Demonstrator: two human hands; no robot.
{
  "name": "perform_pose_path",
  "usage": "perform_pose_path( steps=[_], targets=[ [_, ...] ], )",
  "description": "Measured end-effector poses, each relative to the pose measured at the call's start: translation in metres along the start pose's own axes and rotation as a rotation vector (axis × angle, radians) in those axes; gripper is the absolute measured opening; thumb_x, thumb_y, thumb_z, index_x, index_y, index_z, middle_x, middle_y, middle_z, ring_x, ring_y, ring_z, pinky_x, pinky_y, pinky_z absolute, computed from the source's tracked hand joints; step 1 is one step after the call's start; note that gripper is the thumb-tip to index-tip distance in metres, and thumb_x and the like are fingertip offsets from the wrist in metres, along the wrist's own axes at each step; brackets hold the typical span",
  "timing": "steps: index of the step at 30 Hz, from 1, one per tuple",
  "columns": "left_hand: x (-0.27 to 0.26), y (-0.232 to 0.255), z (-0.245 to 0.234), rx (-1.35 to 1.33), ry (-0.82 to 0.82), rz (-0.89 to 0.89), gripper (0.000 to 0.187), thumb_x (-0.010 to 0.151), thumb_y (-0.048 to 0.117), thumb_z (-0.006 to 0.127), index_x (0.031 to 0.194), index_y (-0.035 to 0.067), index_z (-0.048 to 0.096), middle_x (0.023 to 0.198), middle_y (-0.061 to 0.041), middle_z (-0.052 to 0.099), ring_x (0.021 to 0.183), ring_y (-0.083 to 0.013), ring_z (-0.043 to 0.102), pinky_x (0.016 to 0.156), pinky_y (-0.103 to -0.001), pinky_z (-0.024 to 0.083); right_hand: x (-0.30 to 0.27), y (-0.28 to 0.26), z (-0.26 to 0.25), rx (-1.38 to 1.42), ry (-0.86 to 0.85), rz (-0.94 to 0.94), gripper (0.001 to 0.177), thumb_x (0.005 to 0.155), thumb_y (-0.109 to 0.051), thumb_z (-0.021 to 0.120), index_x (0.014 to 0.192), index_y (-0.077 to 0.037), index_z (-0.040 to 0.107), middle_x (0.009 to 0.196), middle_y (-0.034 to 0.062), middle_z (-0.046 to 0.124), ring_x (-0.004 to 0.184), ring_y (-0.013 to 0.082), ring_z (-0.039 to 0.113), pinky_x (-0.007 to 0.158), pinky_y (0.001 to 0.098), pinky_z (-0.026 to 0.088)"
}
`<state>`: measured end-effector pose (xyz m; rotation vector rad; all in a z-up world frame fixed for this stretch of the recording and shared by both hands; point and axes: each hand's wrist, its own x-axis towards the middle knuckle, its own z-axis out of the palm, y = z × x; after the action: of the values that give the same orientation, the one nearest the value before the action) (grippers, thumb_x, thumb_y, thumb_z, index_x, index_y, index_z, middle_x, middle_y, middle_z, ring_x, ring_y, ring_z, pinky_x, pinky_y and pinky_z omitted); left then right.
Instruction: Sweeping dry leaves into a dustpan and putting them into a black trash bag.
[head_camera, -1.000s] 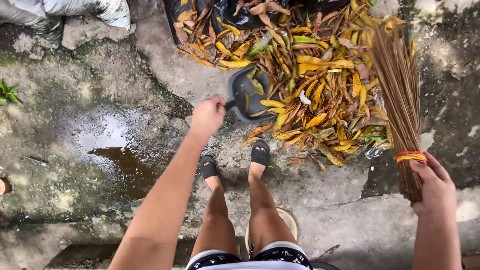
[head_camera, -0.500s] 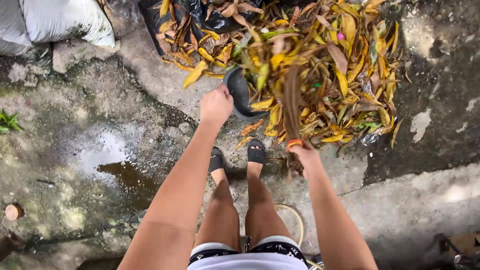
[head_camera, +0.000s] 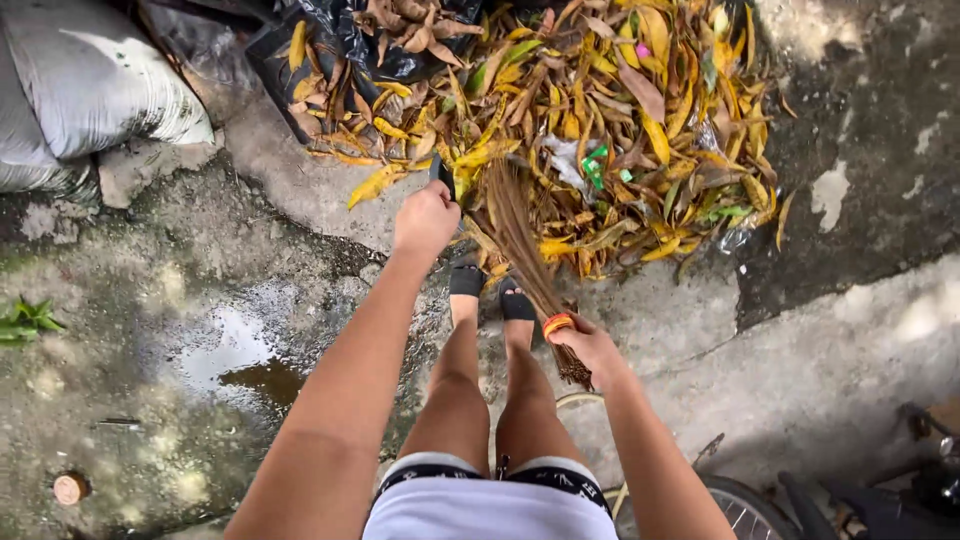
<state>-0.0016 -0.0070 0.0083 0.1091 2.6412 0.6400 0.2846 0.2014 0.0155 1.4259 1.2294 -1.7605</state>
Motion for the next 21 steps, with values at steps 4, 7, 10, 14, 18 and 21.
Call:
perform_pose_path(
  steps=[4, 7, 10, 14, 18, 21],
  targets=[
    [-0.003, -0.004, -0.034, -0.011, -0.096, 0.089, 0.017, 0.087, 0.022, 0.064, 0.098, 0.009, 0.069, 0.091, -0.021, 0.073, 0.088, -0.0433, 0.069, 0.081, -0.053, 0.055, -0.056, 0.016, -0.030, 0.001, 0.208, -0.145, 0.070, 0.076, -0.017, 0.079, 0.144, -0.012, 0.062, 0.106, 0.0058, 0.074, 0.086, 0.0142, 0.065, 0.074, 0.0281, 0.052],
    [0.005, -0.023, -0.030, 0.050, -0.085, 0.104, 0.017, 0.089, 0.021, 0.062, 0.101, 0.010, 0.069, 0.095, -0.021, 0.073, 0.090, -0.0429, 0.070, 0.082, -0.053, 0.056, -0.137, 0.029, -0.069, 0.182, 0.281, -0.033, 0.070, 0.080, -0.012, 0.074, 0.149, -0.013, 0.059, 0.109, 0.0092, 0.072, 0.086, 0.0168, 0.065, 0.072, 0.0309, 0.051],
    [0.013, -0.028, -0.028, 0.119, -0.145, 0.076, 0.019, 0.087, 0.023, 0.064, 0.101, 0.012, 0.070, 0.098, -0.021, 0.072, 0.091, -0.0434, 0.069, 0.082, -0.053, 0.055, -0.180, 0.085, -0.093, 0.360, 0.367, 0.004, 0.066, 0.083, -0.009, 0.068, 0.148, -0.010, 0.056, 0.117, 0.0040, 0.073, 0.096, 0.0116, 0.071, 0.077, 0.0285, 0.055],
    [0.016, -0.026, -0.022, 0.206, -0.197, 0.123, 0.018, 0.093, 0.024, 0.061, 0.104, 0.012, 0.069, 0.101, -0.021, 0.073, 0.096, -0.0419, 0.069, 0.086, -0.052, 0.055, -0.143, 0.195, -0.110, 0.448, 0.380, 0.131, 0.053, 0.087, -0.021, 0.068, 0.139, -0.010, 0.064, 0.103, 0.0082, 0.073, 0.081, 0.0195, 0.066, 0.062, 0.0347, 0.052],
    [0.013, -0.028, -0.013, 0.175, -0.184, 0.105, 0.021, 0.093, 0.023, 0.061, 0.107, 0.011, 0.070, 0.111, -0.022, 0.070, 0.098, -0.0426, 0.069, 0.087, -0.052, 0.055, -0.053, 0.207, -0.069, 0.937, 0.308, 0.343, 0.031, 0.087, -0.039, 0.071, 0.107, -0.015, 0.069, 0.081, 0.0059, 0.067, 0.067, 0.0228, 0.063, 0.045, 0.0320, 0.047],
    [0.014, -0.022, -0.010, 0.208, -0.160, 0.122, 0.025, 0.088, 0.024, 0.065, 0.107, 0.007, 0.070, 0.115, -0.025, 0.067, 0.098, -0.0425, 0.069, 0.088, -0.050, 0.056, 0.028, 0.140, -0.012, 1.177, 0.176, 0.326, 0.027, 0.088, -0.036, 0.069, 0.100, -0.012, 0.071, 0.084, 0.0059, 0.070, 0.068, 0.0211, 0.065, 0.046, 0.0263, 0.048]
  ],
)
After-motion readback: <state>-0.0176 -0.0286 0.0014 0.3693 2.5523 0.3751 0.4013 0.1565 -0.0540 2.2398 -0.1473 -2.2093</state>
